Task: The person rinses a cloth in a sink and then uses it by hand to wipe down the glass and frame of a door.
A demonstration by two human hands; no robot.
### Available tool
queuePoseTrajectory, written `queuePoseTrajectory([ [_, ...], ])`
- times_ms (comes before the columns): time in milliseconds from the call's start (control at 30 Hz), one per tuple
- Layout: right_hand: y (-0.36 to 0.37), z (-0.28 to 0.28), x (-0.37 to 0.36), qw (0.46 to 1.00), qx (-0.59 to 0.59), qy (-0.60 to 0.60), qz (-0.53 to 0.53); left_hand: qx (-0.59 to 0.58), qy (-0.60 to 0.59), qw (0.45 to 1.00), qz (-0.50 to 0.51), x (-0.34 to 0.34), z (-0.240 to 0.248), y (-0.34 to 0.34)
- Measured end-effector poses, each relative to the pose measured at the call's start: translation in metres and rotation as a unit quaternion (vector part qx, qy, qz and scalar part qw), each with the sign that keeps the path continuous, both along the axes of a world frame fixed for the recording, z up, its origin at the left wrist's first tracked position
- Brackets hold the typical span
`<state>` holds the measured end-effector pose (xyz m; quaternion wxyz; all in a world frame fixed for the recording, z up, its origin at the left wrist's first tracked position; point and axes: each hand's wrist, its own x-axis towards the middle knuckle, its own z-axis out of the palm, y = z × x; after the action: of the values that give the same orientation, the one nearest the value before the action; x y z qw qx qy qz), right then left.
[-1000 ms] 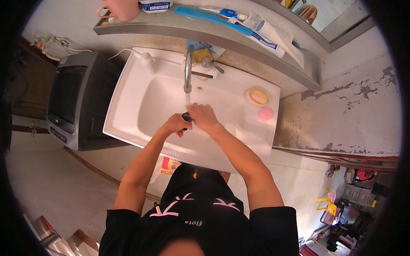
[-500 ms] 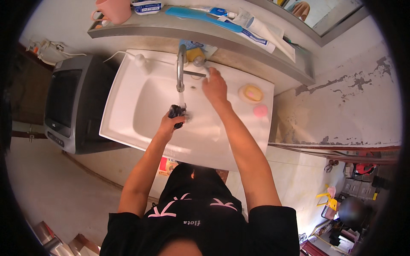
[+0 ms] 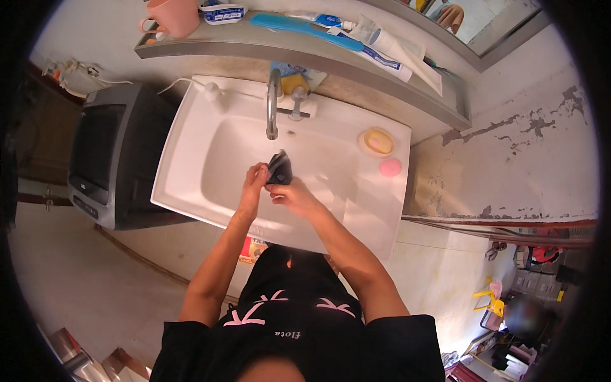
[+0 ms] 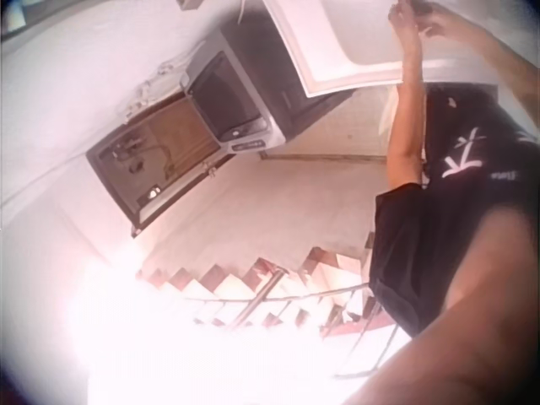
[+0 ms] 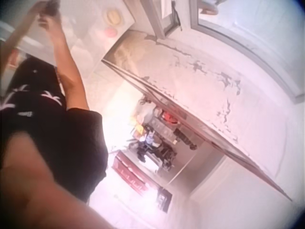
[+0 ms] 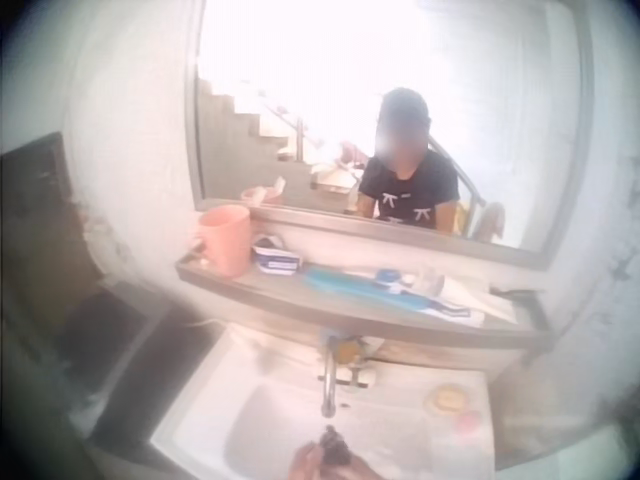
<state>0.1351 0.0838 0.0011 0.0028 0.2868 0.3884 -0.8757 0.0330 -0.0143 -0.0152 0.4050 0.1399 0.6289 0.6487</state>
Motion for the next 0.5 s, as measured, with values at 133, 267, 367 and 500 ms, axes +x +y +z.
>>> queuePoseTrajectory([
  [133,-0.006,0.009,-0.001,0.993,-0.043,-0.009,0.109,0.079,-0.113,0.99,-0.039,-0.015,0.021,-0.003],
  [267,-0.005,0.0,0.006,0.986,-0.095,-0.004,0.137,0.111,-0.089,0.982,-0.121,-0.011,0.04,-0.002],
  [367,-0.012,0.01,0.02,0.964,-0.244,0.089,0.056,0.044,0.117,0.991,-0.042,0.003,0.052,0.0],
  [500,-0.02,0.02,0.02,0.937,-0.33,0.072,-0.091,0.084,0.464,0.873,-0.123,0.021,0.054,-0.001],
])
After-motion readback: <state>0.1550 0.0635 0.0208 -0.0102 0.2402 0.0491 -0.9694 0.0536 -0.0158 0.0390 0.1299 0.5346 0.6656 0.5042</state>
